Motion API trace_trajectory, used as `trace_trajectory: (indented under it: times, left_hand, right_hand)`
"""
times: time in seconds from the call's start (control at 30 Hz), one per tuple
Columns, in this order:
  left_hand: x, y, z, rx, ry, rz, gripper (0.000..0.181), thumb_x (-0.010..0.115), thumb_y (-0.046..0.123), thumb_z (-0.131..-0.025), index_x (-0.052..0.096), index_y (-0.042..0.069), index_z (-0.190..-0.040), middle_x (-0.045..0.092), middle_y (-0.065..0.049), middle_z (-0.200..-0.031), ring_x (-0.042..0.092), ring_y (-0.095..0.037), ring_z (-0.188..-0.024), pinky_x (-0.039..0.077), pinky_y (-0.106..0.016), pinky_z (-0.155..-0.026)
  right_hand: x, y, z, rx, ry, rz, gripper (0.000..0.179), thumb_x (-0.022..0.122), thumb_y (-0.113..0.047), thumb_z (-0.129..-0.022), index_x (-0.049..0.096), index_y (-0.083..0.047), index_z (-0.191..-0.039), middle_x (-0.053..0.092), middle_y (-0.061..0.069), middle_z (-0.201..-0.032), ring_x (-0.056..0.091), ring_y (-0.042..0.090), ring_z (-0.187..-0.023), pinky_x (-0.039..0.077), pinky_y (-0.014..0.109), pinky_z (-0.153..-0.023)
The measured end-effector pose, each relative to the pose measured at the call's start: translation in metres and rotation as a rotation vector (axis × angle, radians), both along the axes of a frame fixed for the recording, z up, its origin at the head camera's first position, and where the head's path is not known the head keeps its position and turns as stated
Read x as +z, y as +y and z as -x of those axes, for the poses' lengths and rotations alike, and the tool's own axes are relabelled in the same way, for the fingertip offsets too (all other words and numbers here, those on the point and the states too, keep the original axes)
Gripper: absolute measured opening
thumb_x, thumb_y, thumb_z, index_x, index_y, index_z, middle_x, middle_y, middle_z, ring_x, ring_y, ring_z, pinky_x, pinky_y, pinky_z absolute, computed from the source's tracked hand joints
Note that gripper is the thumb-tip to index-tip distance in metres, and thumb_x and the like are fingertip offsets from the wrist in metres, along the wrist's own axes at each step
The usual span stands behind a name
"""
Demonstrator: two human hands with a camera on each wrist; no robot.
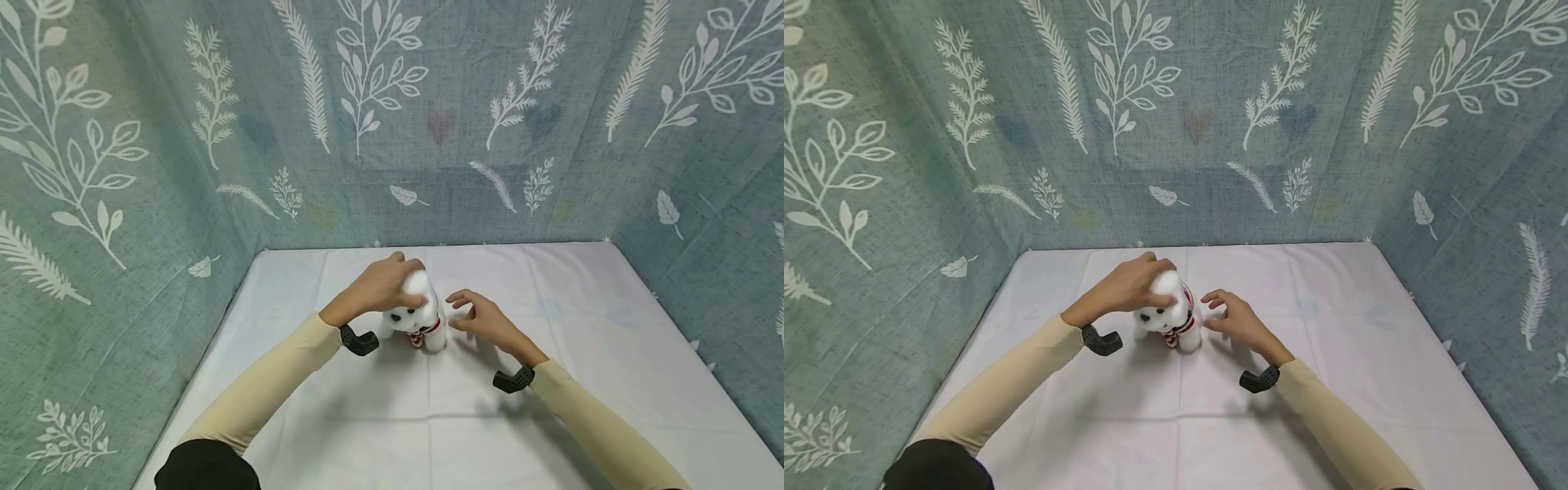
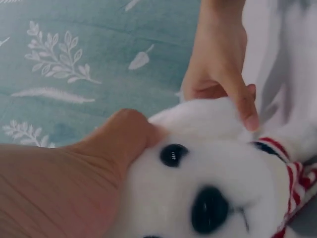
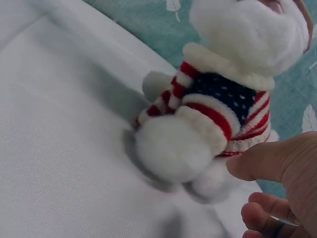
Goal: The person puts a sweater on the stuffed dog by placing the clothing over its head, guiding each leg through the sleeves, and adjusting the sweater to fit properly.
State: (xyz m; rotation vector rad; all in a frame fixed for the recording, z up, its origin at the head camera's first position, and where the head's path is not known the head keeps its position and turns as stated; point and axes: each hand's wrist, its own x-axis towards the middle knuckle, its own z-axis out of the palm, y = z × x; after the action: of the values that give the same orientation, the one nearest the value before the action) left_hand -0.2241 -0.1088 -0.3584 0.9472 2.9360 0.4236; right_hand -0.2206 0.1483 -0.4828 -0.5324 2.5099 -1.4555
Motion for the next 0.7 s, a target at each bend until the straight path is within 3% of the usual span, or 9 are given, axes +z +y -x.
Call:
trace_trajectory:
  times: [0.2,0.37,0.47,0.53,0.7]
  left_hand:
    - [0.000,-0.009,0.003,-0.154,-0.038,-0.052,0.053,0.083,0.034,-0.087,0.065,0.018,-0.134,0.059,-0.007,-0.118,0.056,-0.025,-0.098,0.052,-0.039,-0.081]
    - [0.002,-0.015,0.005,-0.208,-0.088,-0.051,0.055,0.084,0.030,-0.087,0.063,0.019,-0.137,0.057,-0.008,-0.128,0.050,-0.028,-0.106,0.048,-0.042,-0.087]
    - [0.001,-0.015,0.004,-0.183,-0.100,-0.045,0.055,0.082,0.034,-0.089,0.061,0.022,-0.138,0.057,-0.010,-0.131,0.050,-0.030,-0.108,0.047,-0.044,-0.089]
    - [-0.002,-0.013,0.000,-0.140,-0.072,-0.033,0.056,0.080,0.042,-0.090,0.060,0.024,-0.139,0.058,-0.012,-0.131,0.051,-0.030,-0.109,0.047,-0.045,-0.088]
    - [-0.011,0.000,-0.019,-0.029,0.143,0.117,0.089,0.075,0.075,-0.077,0.052,0.023,-0.145,0.057,-0.019,-0.122,0.058,-0.034,-0.096,0.052,-0.045,-0.079]
  right_hand:
    - [0.003,0.000,0.001,-0.021,0.000,0.010,0.043,0.079,-0.018,-0.092,0.063,-0.019,-0.132,0.061,0.016,-0.131,0.059,0.024,-0.079,0.051,0.036,-0.065]
    - [0.003,0.001,0.002,-0.029,-0.005,0.008,0.040,0.078,-0.018,-0.093,0.063,-0.018,-0.130,0.062,0.015,-0.130,0.059,0.024,-0.078,0.050,0.038,-0.065]
    - [0.004,0.001,0.002,-0.040,0.001,0.003,0.038,0.077,-0.019,-0.094,0.063,-0.018,-0.129,0.062,0.014,-0.130,0.058,0.023,-0.078,0.050,0.038,-0.066]
    - [0.003,0.001,0.003,-0.044,0.006,0.000,0.037,0.076,-0.019,-0.095,0.063,-0.018,-0.129,0.062,0.014,-0.129,0.059,0.023,-0.079,0.050,0.038,-0.066]
    - [0.002,0.002,0.003,-0.052,-0.003,-0.003,0.036,0.075,-0.020,-0.096,0.062,-0.020,-0.130,0.062,0.013,-0.130,0.060,0.026,-0.080,0.051,0.037,-0.067]
